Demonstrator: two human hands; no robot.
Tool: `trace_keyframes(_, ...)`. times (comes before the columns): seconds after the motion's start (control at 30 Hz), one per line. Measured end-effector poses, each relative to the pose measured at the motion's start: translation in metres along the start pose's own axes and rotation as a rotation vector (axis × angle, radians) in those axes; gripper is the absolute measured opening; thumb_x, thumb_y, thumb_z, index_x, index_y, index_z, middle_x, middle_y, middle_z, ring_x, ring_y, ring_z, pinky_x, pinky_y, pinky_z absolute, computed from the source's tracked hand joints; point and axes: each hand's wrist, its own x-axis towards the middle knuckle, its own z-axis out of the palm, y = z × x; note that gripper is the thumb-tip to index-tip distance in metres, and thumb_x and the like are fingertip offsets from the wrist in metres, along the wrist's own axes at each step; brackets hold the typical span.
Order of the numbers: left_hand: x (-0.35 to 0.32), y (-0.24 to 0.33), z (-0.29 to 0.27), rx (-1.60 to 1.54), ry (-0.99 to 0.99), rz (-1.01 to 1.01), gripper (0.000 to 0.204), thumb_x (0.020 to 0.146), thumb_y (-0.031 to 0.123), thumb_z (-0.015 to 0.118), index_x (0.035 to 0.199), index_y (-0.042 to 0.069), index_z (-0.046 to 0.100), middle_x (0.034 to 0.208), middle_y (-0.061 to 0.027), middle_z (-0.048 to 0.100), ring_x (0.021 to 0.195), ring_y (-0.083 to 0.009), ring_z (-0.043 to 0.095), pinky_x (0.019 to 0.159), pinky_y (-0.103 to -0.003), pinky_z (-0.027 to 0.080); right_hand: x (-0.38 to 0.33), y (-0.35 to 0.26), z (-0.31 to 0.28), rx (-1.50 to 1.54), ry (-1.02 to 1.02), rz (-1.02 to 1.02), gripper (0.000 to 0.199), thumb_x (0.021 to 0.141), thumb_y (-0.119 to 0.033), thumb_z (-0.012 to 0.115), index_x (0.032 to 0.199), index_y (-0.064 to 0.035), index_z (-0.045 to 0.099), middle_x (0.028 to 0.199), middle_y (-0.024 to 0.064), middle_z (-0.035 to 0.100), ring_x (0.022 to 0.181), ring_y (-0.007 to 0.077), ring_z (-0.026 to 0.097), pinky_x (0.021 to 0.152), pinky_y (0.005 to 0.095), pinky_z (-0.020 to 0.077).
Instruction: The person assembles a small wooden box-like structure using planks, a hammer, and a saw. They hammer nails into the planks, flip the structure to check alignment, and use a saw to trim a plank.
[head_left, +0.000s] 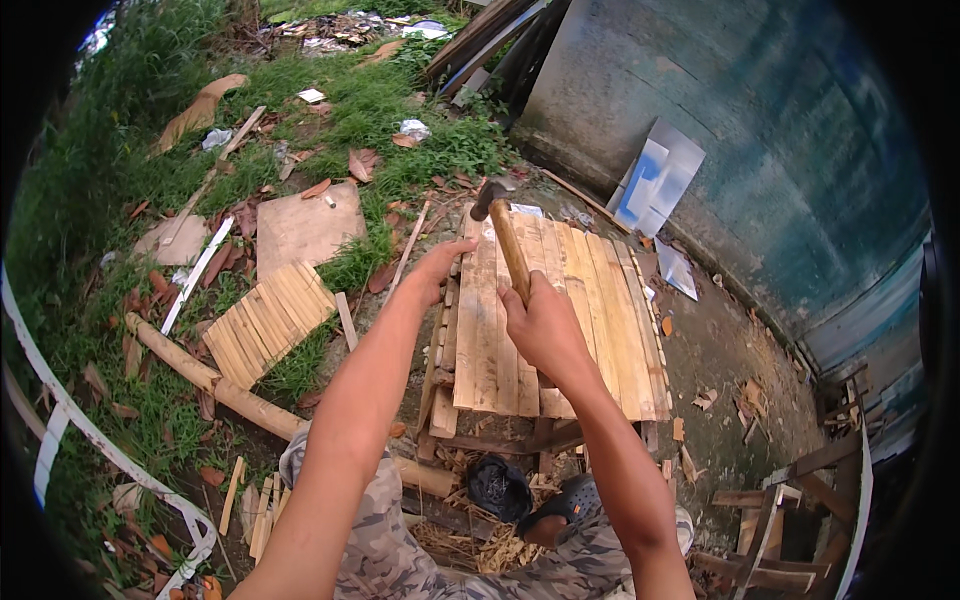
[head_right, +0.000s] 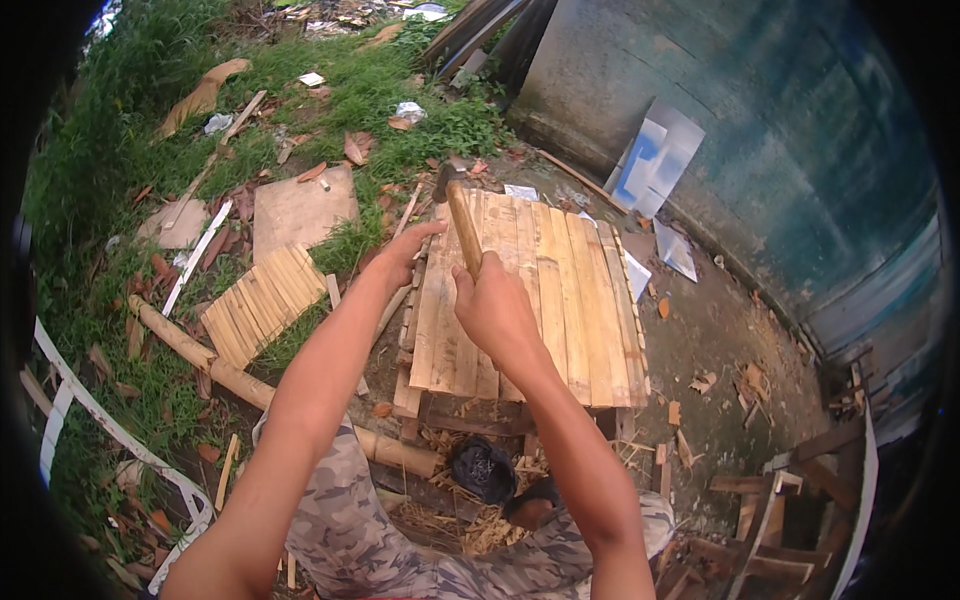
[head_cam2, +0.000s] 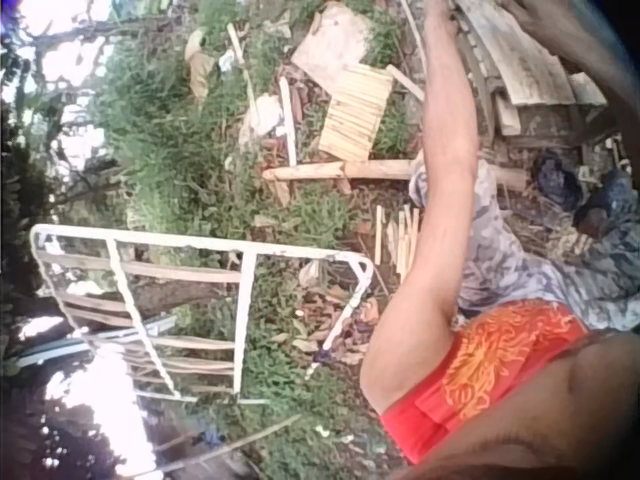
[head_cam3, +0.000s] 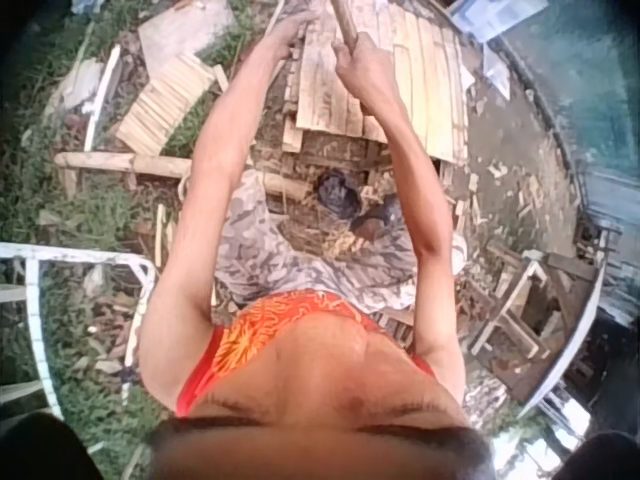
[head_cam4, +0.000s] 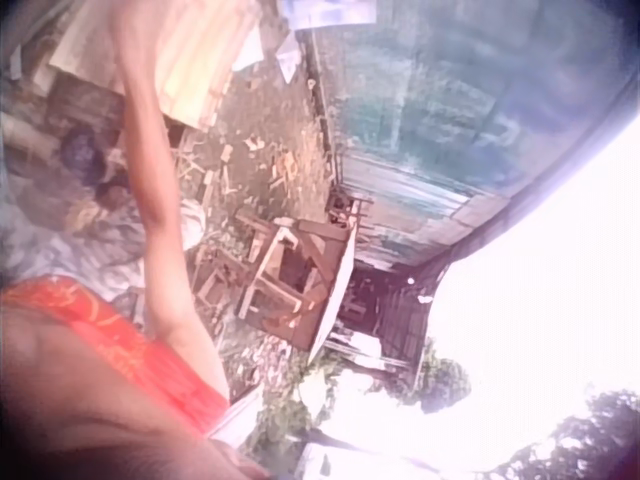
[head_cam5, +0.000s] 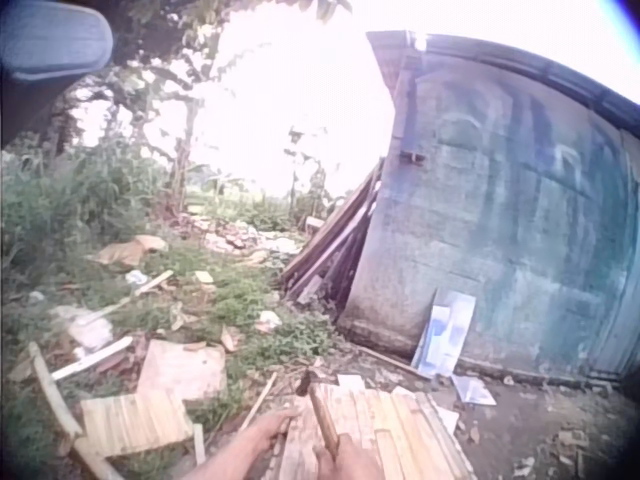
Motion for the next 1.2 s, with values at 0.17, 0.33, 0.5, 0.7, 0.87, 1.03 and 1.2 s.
trace_keyframes(0.17,0.0,0.0,0.001,-0.038,0.016,-0.038,0.071,0.081,0.045,0.073,0.138,0.008,0.053,0.133,-0.0147,0.058,0.119,-0.0291,0.057,0.098,-0.045,0.049,-0.007,-0.007,0.012,0.042,0.159,-0.007,0.037,0.101,-0.031,0.056,0.099,0.0061,0.053,0.07,0.0237,0.064,0.054,0.0344,0.064,0.055,0.0486,0.0482)
trace_keyframes(0.33,-0.004,0.001,0.001,-0.083,-0.054,-0.022,0.066,0.083,0.044,0.071,0.136,0.008,0.055,0.13,-0.0144,0.059,0.114,-0.0271,0.06,0.097,-0.042,0.05,-0.008,-0.002,0.014,-0.032,-0.056,0.078,0.038,0.1,-0.031,0.057,0.095,0.0069,0.054,0.071,0.0242,0.064,0.057,0.0395,0.063,0.057,0.0483,0.0491)
trace_keyframes(0.5,-0.007,0.003,0.004,-0.072,-0.028,-0.023,0.059,0.086,0.044,0.069,0.13,0.007,0.058,0.124,-0.0137,0.063,0.109,-0.0265,0.063,0.096,-0.042,0.052,-0.008,0.002,0.016,0.072,0.108,0.057,0.036,0.1,-0.031,0.057,0.095,0.0052,0.054,0.072,0.0236,0.063,0.055,0.0363,0.062,0.057,0.0462,0.0482)
trace_keyframes(0.7,0.0,0.002,0.002,-0.148,-0.055,-0.054,0.053,0.085,0.042,0.071,0.124,0.006,0.063,0.116,-0.0123,0.068,0.105,-0.0261,0.066,0.091,-0.043,0.056,0.002,0.004,0.014,0.064,-0.009,0.152,0.037,0.102,-0.032,0.054,0.096,0.0045,0.053,0.071,0.0191,0.064,0.049,0.0286,0.061,0.05,0.0435,0.049)
trace_keyframes(0.87,0.002,0.0,0.001,-0.166,-0.087,-0.049,0.05,0.087,0.042,0.07,0.121,0.006,0.064,0.114,-0.0119,0.068,0.102,-0.0249,0.068,0.087,-0.043,0.058,-0.007,-0.009,0.018,0.19,0.305,0.048,0.036,0.102,-0.032,0.054,0.096,0.0035,0.053,0.068,0.0198,0.062,0.048,0.0361,0.059,0.053,0.0469,0.0475)
trace_keyframes(1.03,-0.002,0.004,0.001,-0.187,-0.076,-0.085,0.054,0.087,0.038,0.071,0.128,0.005,0.06,0.122,-0.0153,0.066,0.109,-0.0278,0.065,0.098,-0.045,0.052,-0.001,-0.008,0.005,0.131,-0.093,0.249,0.037,0.101,-0.029,0.054,0.101,0.0073,0.052,0.07,0.027,0.063,0.061,0.0443,0.063,0.057,0.05,0.0499)
trace_keyframes(1.2,-0.003,0.005,0.002,-0.149,-0.058,-0.084,0.057,0.088,0.039,0.071,0.132,0.005,0.058,0.128,-0.0162,0.063,0.116,-0.0294,0.062,0.101,-0.046,0.049,-0.002,-0.006,0.012,0.196,0.293,0.016,0.036,0.103,-0.031,0.054,0.098,0.0045,0.052,0.063,0.0148,0.06,0.045,0.0255,0.059,0.048,0.0418,0.0483)
